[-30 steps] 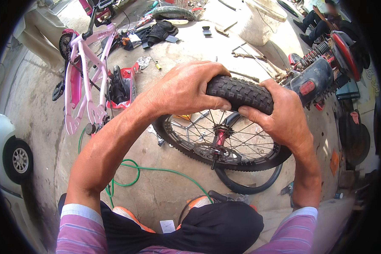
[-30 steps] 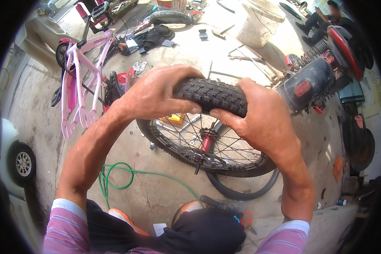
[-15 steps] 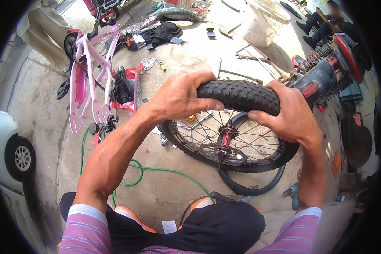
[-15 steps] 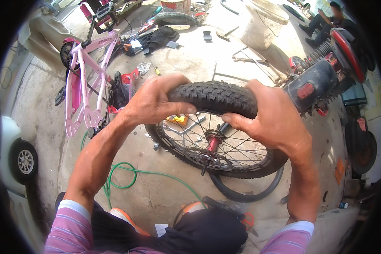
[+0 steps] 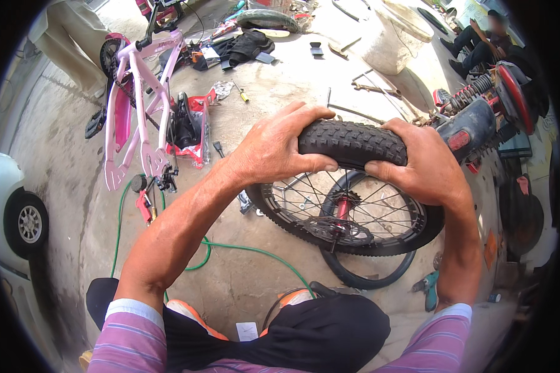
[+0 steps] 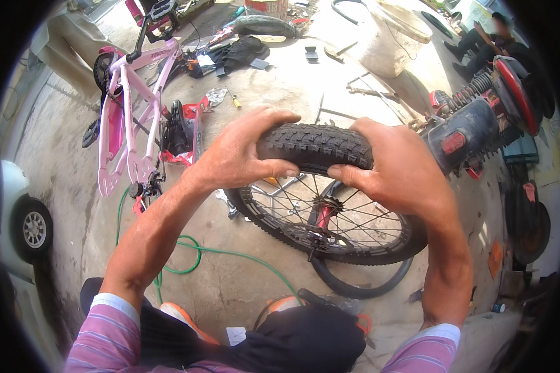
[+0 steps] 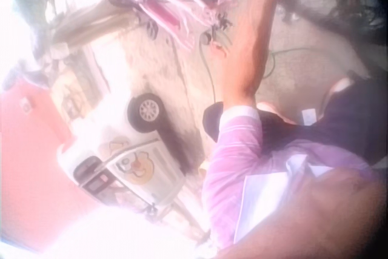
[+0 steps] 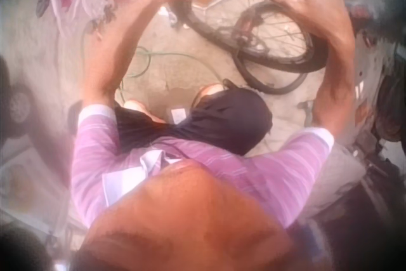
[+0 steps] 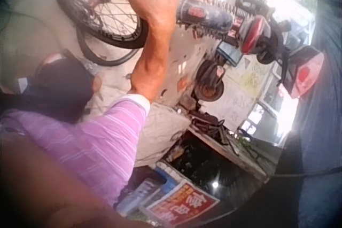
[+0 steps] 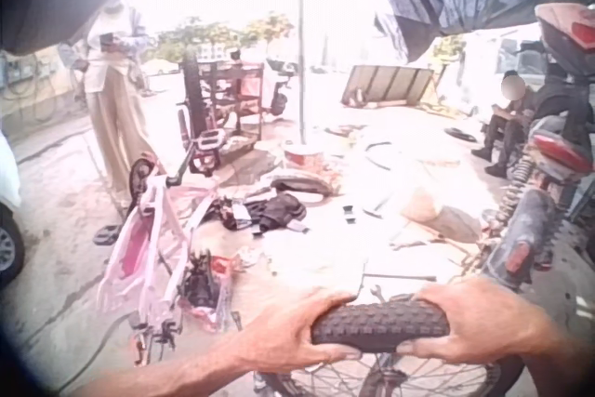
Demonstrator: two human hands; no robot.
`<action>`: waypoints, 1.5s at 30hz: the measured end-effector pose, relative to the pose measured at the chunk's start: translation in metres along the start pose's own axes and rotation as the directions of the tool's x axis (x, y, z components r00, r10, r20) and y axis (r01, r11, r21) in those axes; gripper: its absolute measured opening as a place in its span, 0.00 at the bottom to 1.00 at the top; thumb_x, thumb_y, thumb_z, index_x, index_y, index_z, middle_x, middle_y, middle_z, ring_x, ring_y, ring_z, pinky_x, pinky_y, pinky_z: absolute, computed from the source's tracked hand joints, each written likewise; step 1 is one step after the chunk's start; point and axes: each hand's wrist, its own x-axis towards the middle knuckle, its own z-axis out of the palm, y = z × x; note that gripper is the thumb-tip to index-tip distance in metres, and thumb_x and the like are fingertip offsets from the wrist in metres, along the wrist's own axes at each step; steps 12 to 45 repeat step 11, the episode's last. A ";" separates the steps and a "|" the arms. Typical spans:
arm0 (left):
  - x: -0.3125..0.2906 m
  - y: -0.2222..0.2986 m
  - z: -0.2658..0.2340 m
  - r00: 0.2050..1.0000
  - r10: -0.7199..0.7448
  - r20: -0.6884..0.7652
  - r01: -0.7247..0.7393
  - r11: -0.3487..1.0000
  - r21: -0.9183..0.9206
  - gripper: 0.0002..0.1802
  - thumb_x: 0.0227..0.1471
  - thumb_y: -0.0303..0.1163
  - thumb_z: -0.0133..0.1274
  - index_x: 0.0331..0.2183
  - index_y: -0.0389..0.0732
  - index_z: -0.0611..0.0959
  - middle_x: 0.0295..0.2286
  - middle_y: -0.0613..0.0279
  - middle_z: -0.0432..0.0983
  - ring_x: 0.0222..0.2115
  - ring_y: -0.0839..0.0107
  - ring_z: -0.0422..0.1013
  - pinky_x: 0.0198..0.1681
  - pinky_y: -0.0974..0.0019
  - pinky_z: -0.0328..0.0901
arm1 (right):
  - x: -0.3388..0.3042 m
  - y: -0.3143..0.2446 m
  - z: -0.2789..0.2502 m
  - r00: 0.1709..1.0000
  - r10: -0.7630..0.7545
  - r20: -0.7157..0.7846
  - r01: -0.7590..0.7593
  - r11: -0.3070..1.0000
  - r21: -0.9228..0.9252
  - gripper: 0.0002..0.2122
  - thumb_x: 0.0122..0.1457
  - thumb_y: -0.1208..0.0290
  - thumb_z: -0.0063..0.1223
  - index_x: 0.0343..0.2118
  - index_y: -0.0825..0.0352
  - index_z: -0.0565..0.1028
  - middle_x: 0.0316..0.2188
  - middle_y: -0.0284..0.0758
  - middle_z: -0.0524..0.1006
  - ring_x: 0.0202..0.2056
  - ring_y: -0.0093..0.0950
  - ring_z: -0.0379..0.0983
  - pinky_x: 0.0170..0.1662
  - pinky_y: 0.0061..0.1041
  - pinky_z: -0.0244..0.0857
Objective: The person removes the inner tube from a bicycle tire, applies sealant to the inside of the tire, and reinserts the inner tube. They then fit the tire back onto the rim and adjust it by hand.
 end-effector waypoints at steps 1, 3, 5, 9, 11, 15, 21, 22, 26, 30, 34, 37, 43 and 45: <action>-0.012 -0.005 0.003 0.996 -0.087 0.010 0.087 0.996 -0.006 0.44 0.44 0.40 0.79 0.59 0.37 0.80 0.48 0.49 0.82 0.49 0.58 0.80 0.54 0.57 0.72 | -0.004 0.003 -0.001 1.000 -0.012 -0.013 0.012 1.000 0.007 0.25 0.50 0.61 0.75 0.46 0.73 0.81 0.33 0.50 0.84 0.35 0.47 0.83 0.42 0.38 0.74; -0.027 -0.008 0.005 0.991 -0.132 0.019 0.133 0.988 -0.072 0.43 0.44 0.44 0.78 0.59 0.40 0.80 0.45 0.50 0.82 0.47 0.54 0.80 0.52 0.55 0.72 | -0.011 0.006 0.000 0.998 -0.044 -0.035 0.044 0.999 0.025 0.25 0.50 0.61 0.74 0.47 0.74 0.81 0.33 0.50 0.84 0.35 0.47 0.83 0.43 0.38 0.74; -0.027 -0.007 0.002 0.976 -0.204 0.079 0.216 0.959 -0.184 0.38 0.45 0.45 0.78 0.55 0.41 0.83 0.41 0.53 0.84 0.44 0.58 0.80 0.50 0.56 0.73 | -0.014 0.006 0.002 0.995 -0.070 -0.066 0.073 0.997 0.036 0.24 0.51 0.61 0.76 0.44 0.73 0.81 0.33 0.52 0.83 0.36 0.51 0.82 0.41 0.40 0.74; -0.017 -0.017 -0.006 0.923 -0.285 0.260 0.369 0.847 -0.383 0.32 0.47 0.45 0.78 0.50 0.39 0.86 0.38 0.58 0.85 0.40 0.70 0.79 0.48 0.62 0.72 | -0.018 0.010 0.006 0.986 -0.116 -0.118 0.119 0.993 0.022 0.24 0.51 0.60 0.76 0.44 0.73 0.81 0.33 0.53 0.83 0.36 0.53 0.82 0.41 0.42 0.74; -0.013 -0.019 -0.007 0.924 -0.271 0.269 0.358 0.859 -0.365 0.32 0.48 0.43 0.78 0.52 0.40 0.86 0.39 0.58 0.85 0.41 0.67 0.80 0.49 0.62 0.73 | -0.019 0.011 0.008 0.986 -0.105 -0.134 0.109 0.994 0.026 0.24 0.51 0.60 0.76 0.45 0.73 0.81 0.33 0.53 0.83 0.37 0.52 0.83 0.43 0.41 0.74; -0.013 -0.019 -0.007 0.924 -0.271 0.269 0.358 0.859 -0.365 0.32 0.48 0.43 0.78 0.52 0.40 0.86 0.39 0.58 0.85 0.41 0.67 0.80 0.49 0.62 0.73 | -0.019 0.011 0.008 0.986 -0.105 -0.134 0.109 0.994 0.026 0.24 0.51 0.60 0.76 0.45 0.73 0.81 0.33 0.53 0.83 0.37 0.52 0.83 0.43 0.41 0.74; -0.013 -0.019 -0.007 0.924 -0.271 0.269 0.358 0.859 -0.365 0.32 0.48 0.43 0.78 0.52 0.40 0.86 0.39 0.58 0.85 0.41 0.67 0.80 0.49 0.62 0.73 | -0.019 0.011 0.008 0.986 -0.105 -0.134 0.109 0.994 0.026 0.24 0.51 0.60 0.76 0.45 0.73 0.81 0.33 0.53 0.83 0.37 0.52 0.83 0.43 0.41 0.74; -0.013 -0.019 -0.007 0.924 -0.271 0.269 0.358 0.859 -0.365 0.32 0.48 0.43 0.78 0.52 0.40 0.86 0.39 0.58 0.85 0.41 0.67 0.80 0.49 0.62 0.73 | -0.019 0.011 0.008 0.986 -0.105 -0.134 0.109 0.994 0.026 0.24 0.51 0.60 0.76 0.45 0.73 0.81 0.33 0.53 0.83 0.37 0.52 0.83 0.43 0.41 0.74; -0.013 -0.019 -0.007 0.924 -0.271 0.269 0.358 0.859 -0.365 0.32 0.48 0.43 0.78 0.52 0.40 0.86 0.39 0.58 0.85 0.41 0.67 0.80 0.49 0.62 0.73 | -0.019 0.011 0.008 0.986 -0.105 -0.134 0.109 0.994 0.026 0.24 0.51 0.60 0.76 0.45 0.73 0.81 0.33 0.53 0.83 0.37 0.52 0.83 0.43 0.41 0.74; -0.013 -0.019 -0.007 0.924 -0.271 0.269 0.358 0.859 -0.365 0.32 0.48 0.43 0.78 0.52 0.40 0.86 0.39 0.58 0.85 0.41 0.67 0.80 0.49 0.62 0.73 | -0.019 0.011 0.008 0.986 -0.105 -0.134 0.109 0.994 0.026 0.24 0.51 0.60 0.76 0.45 0.73 0.81 0.33 0.53 0.83 0.37 0.52 0.83 0.43 0.41 0.74; -0.013 -0.019 -0.007 0.924 -0.271 0.269 0.358 0.859 -0.365 0.32 0.48 0.43 0.78 0.52 0.40 0.86 0.39 0.58 0.85 0.41 0.67 0.80 0.49 0.62 0.73 | -0.019 0.011 0.008 0.986 -0.105 -0.134 0.109 0.994 0.026 0.24 0.51 0.60 0.76 0.45 0.73 0.81 0.33 0.53 0.83 0.37 0.52 0.83 0.43 0.41 0.74; -0.013 -0.019 -0.007 0.924 -0.271 0.269 0.358 0.859 -0.365 0.32 0.48 0.43 0.78 0.52 0.40 0.86 0.39 0.58 0.85 0.41 0.67 0.80 0.49 0.62 0.73 | -0.019 0.011 0.008 0.986 -0.105 -0.134 0.109 0.994 0.026 0.24 0.51 0.60 0.76 0.45 0.73 0.81 0.33 0.53 0.83 0.37 0.52 0.83 0.43 0.41 0.74; -0.013 -0.019 -0.007 0.924 -0.271 0.269 0.358 0.859 -0.365 0.32 0.48 0.43 0.78 0.52 0.40 0.86 0.39 0.58 0.85 0.41 0.67 0.80 0.49 0.62 0.73 | -0.019 0.011 0.008 0.986 -0.105 -0.134 0.109 0.994 0.026 0.24 0.51 0.60 0.76 0.45 0.73 0.81 0.33 0.53 0.83 0.37 0.52 0.83 0.43 0.41 0.74; -0.013 -0.019 -0.007 0.924 -0.271 0.269 0.358 0.859 -0.365 0.32 0.48 0.43 0.78 0.52 0.40 0.86 0.39 0.58 0.85 0.41 0.67 0.80 0.49 0.62 0.73 | -0.019 0.011 0.008 0.986 -0.105 -0.134 0.109 0.994 0.026 0.24 0.51 0.60 0.76 0.45 0.73 0.81 0.33 0.53 0.83 0.37 0.52 0.83 0.43 0.41 0.74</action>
